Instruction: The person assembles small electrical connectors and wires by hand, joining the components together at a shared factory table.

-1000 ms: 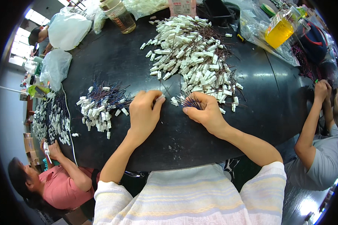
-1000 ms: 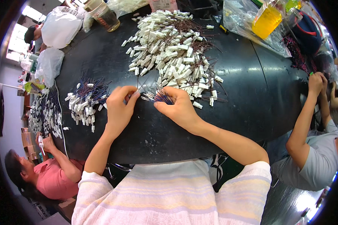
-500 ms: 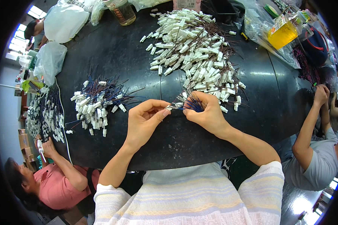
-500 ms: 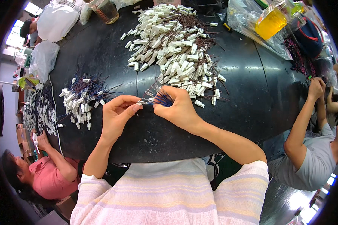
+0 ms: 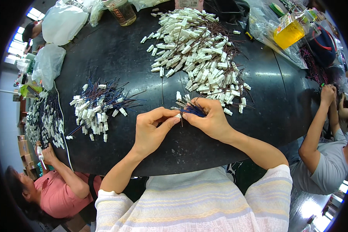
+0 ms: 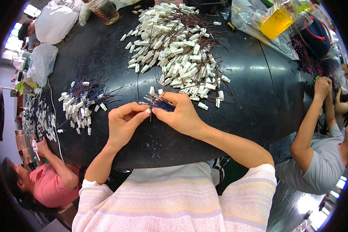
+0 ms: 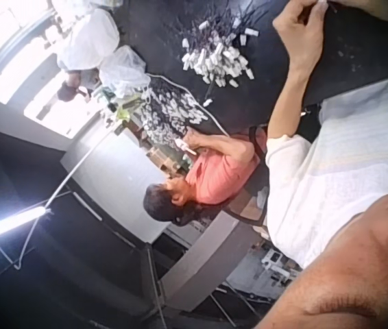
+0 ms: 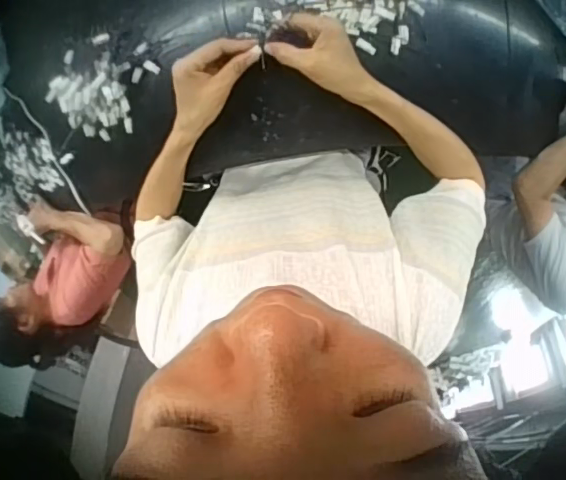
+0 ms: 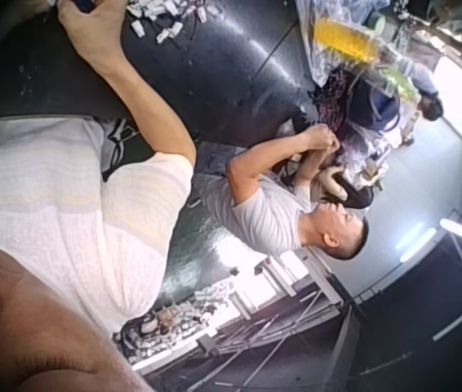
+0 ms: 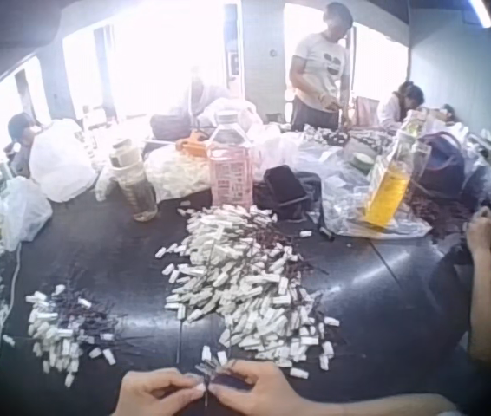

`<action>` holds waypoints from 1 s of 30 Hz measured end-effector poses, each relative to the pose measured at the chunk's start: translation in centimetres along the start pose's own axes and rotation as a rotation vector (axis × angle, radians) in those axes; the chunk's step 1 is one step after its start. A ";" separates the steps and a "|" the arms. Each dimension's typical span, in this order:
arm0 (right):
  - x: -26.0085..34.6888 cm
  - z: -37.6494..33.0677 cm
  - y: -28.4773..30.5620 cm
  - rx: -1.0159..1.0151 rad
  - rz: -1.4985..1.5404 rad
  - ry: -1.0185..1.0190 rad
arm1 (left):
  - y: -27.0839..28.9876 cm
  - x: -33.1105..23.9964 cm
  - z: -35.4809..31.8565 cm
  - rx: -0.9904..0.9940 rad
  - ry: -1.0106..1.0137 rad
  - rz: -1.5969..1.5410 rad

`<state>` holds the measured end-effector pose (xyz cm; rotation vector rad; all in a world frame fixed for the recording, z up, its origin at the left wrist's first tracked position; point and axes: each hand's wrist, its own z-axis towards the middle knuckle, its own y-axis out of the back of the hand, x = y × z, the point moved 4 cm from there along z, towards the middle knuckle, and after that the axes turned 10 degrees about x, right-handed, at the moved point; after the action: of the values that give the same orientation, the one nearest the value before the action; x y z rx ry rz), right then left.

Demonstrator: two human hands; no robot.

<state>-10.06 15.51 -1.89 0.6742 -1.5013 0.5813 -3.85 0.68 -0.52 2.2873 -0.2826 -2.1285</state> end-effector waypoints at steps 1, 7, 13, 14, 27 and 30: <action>0.0 0.0 0.1 -0.001 -0.003 0.002 | 0.0 0.1 0.1 -0.010 -0.001 -0.036; 0.1 0.1 0.0 0.053 0.126 -0.063 | 1.6 -1.0 3.3 -0.093 -0.537 0.894; 0.4 -0.3 0.2 0.097 0.292 -0.111 | 1.2 -0.9 3.0 -0.063 -0.554 0.890; 0.5 -0.3 0.1 0.096 0.291 -0.112 | 1.6 -0.6 2.9 -0.030 -0.446 0.719; 0.0 0.2 0.2 0.045 0.290 -0.131 | -1.0 1.7 2.4 0.139 0.068 0.123; 0.1 0.0 0.4 0.034 0.414 -0.134 | -0.7 1.6 2.2 0.075 -0.044 0.144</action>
<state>-10.39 15.77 -1.74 0.4339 -1.7754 0.8904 -5.82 1.45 -2.37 2.1852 -0.5186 -2.1343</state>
